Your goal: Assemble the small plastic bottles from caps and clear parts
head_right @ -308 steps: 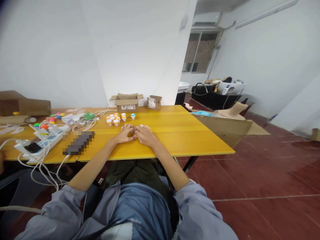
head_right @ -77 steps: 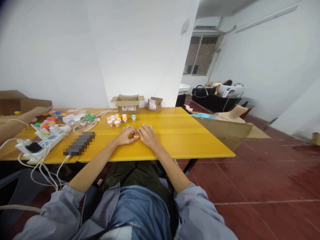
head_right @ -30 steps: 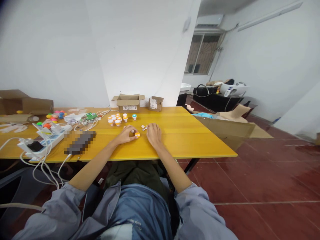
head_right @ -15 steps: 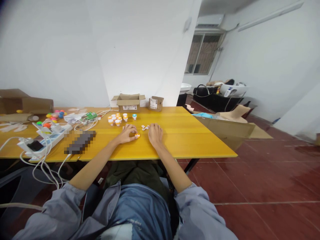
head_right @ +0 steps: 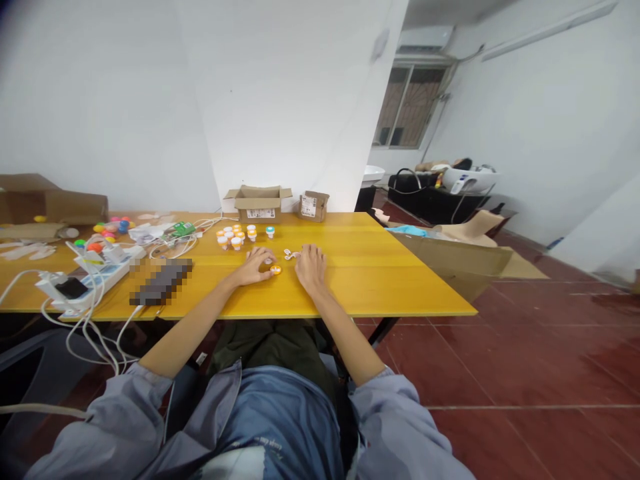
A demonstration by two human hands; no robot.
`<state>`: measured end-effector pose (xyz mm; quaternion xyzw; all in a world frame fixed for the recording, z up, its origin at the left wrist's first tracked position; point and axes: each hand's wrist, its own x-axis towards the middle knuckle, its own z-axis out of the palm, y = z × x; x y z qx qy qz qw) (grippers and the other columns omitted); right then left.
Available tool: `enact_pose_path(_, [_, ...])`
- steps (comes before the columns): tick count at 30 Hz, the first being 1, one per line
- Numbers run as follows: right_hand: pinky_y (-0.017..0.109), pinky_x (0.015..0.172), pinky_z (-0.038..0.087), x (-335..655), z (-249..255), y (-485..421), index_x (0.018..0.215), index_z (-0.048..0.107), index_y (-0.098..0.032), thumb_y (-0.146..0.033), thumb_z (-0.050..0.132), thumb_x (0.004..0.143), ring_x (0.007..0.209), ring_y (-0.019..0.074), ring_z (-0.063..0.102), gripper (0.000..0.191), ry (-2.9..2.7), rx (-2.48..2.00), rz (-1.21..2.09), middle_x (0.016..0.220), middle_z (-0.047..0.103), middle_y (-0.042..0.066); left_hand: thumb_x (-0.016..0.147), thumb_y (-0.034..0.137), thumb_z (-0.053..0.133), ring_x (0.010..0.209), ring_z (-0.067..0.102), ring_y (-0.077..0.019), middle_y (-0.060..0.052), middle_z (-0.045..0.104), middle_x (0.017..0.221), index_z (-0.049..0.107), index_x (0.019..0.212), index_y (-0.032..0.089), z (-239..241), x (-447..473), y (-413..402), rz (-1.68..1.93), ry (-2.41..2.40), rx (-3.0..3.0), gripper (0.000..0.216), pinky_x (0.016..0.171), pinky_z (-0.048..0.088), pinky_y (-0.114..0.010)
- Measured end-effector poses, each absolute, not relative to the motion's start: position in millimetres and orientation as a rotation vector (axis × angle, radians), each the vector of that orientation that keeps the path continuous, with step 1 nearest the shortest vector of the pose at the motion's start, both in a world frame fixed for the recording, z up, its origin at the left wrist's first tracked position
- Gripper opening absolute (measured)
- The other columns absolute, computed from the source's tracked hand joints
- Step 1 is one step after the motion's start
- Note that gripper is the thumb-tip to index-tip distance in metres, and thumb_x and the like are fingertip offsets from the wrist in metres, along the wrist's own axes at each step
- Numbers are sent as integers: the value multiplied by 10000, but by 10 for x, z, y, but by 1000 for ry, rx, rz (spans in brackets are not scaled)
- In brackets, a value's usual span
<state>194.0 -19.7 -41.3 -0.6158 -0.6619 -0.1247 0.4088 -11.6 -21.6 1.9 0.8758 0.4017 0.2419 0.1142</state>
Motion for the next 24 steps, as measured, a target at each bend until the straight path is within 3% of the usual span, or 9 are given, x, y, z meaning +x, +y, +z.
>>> enact_pose_path(7, [416, 807, 390, 1894, -325, -261, 1083, 627, -185, -225, 464, 937, 970, 302, 549, 222, -1677, -1574, -316, 1064, 649, 167, 801, 181, 583, 1119, 504, -284, -60, 607, 1132, 627, 1090, 257, -19, -142, -151, 831, 1336, 2531, 302, 981, 420, -464])
enact_pose_path(13, [427, 838, 385, 1878, -307, -271, 1100, 626, -190, -203, 453, 930, 1006, 309, 547, 243, -1717, -1560, -316, 1090, 645, 161, 849, 187, 548, 1058, 585, -263, -64, 677, 1042, 665, 1020, 236, -114, -179, -20, 905, 1310, 2466, 214, 965, 467, -426])
enact_pose_path(16, [420, 834, 389, 1877, -324, -261, 1078, 632, -209, -205, 453, 928, 996, 299, 545, 234, -1714, -1516, -350, 1070, 654, 143, 879, 276, 564, 979, 628, -248, -61, 712, 983, 688, 953, 224, -111, -171, 3, 953, 1248, 2355, 154, 919, 497, -392])
enact_pose_path(24, [425, 861, 376, 1860, -290, -283, 1099, 627, -202, -199, 454, 934, 1028, 300, 535, 239, -1768, -1532, -315, 1113, 638, 154, 870, 484, 566, 836, 607, -206, -11, 685, 787, 670, 782, 190, 7, -127, -25, 1057, 1115, 2035, 324, 800, 495, -323])
